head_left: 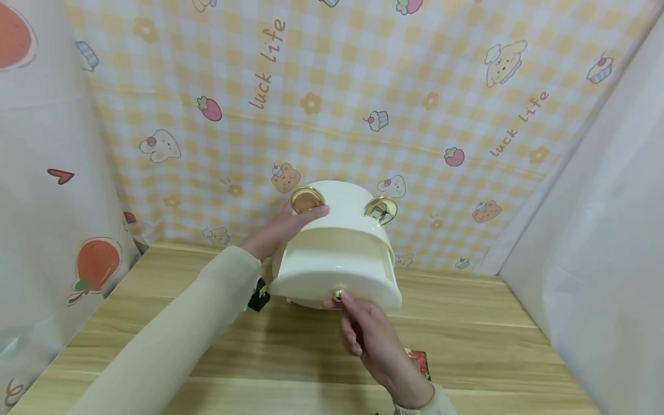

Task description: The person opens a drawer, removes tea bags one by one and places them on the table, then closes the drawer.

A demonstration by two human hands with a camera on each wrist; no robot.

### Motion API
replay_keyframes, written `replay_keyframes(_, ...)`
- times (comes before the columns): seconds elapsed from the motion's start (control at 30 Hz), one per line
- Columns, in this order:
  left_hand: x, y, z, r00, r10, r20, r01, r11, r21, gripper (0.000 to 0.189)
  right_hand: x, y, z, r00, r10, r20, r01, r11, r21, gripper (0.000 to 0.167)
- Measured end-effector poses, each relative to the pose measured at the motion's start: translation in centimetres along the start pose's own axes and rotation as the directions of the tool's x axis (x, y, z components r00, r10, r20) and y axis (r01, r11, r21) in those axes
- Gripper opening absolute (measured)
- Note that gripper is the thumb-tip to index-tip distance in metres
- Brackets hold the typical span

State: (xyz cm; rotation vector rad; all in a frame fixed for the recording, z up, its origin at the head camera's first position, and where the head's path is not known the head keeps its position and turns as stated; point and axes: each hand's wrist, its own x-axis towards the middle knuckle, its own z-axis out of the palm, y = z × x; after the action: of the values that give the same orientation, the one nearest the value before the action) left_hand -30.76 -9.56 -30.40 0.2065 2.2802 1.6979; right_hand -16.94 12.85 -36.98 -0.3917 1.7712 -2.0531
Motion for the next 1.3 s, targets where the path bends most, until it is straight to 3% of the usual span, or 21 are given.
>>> replay_keyframes(0.23,0.1,0.0,0.1,1.0,-0.002,-0.01,0.002,1.0,-0.008,0.113,0.9,-0.4,0.0,0.998,-0.005,-0.07,0.004,1.0,-0.021,0.037)
replay_keyframes(0.67,0.3,-0.3,-0.1,0.991,0.135,0.006,-0.135,0.99,-0.029,0.08,3.1,-1.2,-0.2,0.992,-0.021,-0.128,0.019,1.0,-0.018,0.042)
replay_keyframes(0.83,0.5,-0.4,-0.2,0.99,0.143,0.017,-0.142,0.989,-0.036,0.071,3.8,-1.3,-0.4,0.988,-0.022,-0.152,0.02,1.0,-0.015,0.039)
replay_keyframes(1.0,0.7,-0.4,-0.3,0.99,0.138,0.02,-0.137,0.99,-0.025,0.074,4.3,-1.5,-0.6,0.985,-0.027,-0.17,0.024,1.0,-0.017,0.041)
replay_keyframes(1.2,0.7,-0.2,-0.5,0.999,0.039,0.025,-0.04,0.999,0.027,0.107,5.0,-1.5,-0.7,0.98,-0.034,-0.197,0.029,0.999,-0.026,0.042)
replay_keyframes(1.3,0.8,-0.1,-0.5,0.999,0.02,0.034,-0.021,0.999,0.028,0.111,5.2,-1.6,-0.8,0.977,-0.036,-0.21,0.032,0.999,-0.02,0.042)
